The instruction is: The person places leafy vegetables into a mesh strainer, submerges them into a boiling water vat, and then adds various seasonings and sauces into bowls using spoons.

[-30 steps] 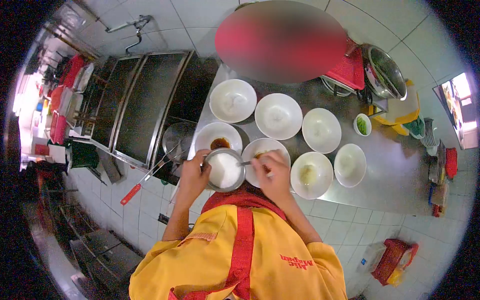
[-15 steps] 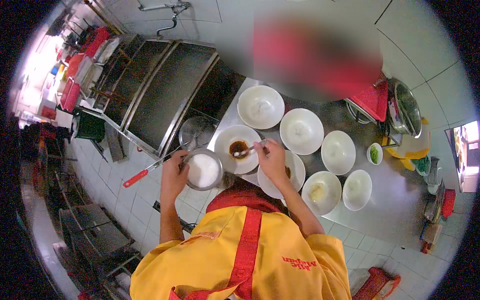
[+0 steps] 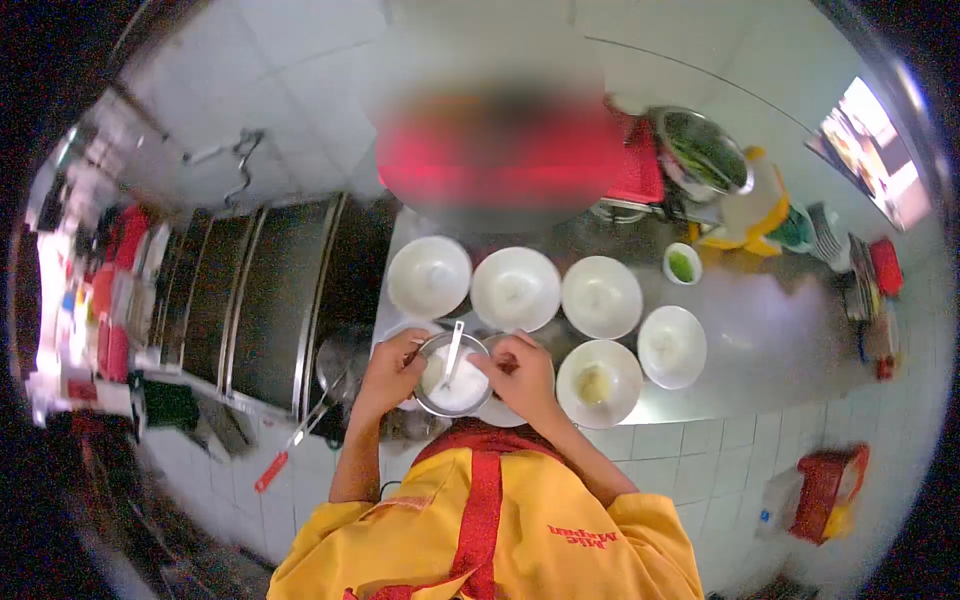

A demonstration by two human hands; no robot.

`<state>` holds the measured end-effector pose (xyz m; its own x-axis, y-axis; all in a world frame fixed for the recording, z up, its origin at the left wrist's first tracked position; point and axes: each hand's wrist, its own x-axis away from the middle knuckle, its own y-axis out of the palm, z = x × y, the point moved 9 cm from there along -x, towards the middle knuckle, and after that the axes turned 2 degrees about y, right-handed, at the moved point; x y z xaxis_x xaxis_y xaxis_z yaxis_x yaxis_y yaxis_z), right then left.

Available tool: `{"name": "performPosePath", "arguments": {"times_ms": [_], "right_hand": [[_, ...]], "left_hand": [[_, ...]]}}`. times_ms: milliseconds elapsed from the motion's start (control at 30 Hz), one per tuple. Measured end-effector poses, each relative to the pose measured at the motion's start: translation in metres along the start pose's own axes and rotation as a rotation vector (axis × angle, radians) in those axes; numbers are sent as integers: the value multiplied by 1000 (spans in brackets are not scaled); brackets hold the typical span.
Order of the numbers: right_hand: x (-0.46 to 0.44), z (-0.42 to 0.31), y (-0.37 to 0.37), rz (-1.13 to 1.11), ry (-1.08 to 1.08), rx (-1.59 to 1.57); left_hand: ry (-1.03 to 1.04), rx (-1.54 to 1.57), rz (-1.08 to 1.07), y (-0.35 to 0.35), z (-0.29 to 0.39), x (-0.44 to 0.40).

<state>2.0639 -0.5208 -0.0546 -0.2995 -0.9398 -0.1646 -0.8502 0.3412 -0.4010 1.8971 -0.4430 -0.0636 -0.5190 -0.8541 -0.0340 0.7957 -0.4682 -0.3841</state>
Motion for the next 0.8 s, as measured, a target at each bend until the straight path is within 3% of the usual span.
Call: {"name": "performPosePath", "arguments": {"times_ms": [67,100,167,233,267,333,400,500,567,667,700,733,800], "right_hand": [[14,10,-52,244,48,11],[24,18,-76,333,68,68],[54,35,-118,538,92,80],[87,62,-146,604,204,120],[105,74,-156,643,272,99],[137,88,-166,705,327,79],[171,107,-169,789,458,37],[201,116,-162,855,497,7],[219,126,-155,888,530,-9],[217,120,-154,915,557,-54],[213,117,-154,898,556,-52],[209,116,-154,878,556,-47],[195,113,-158,828,530,-2]], "left_hand": [[6,70,-64,16,20,-30],[240,75,-57,23,45,-51],[-55,64,-164,41,47,-90],[80,118,-160,59,67,-143],[262,41,-78,63,89,-170],[425,-12,15,82,115,-223],[423,12,11,110,115,-281],[536,-82,72,139,128,-328],[299,-50,-22,160,122,-343],[239,-68,-112,190,89,-373],[134,-69,-211,197,78,-374],[134,-67,-206,196,74,-373],[334,-14,-48,170,104,-342]]}}
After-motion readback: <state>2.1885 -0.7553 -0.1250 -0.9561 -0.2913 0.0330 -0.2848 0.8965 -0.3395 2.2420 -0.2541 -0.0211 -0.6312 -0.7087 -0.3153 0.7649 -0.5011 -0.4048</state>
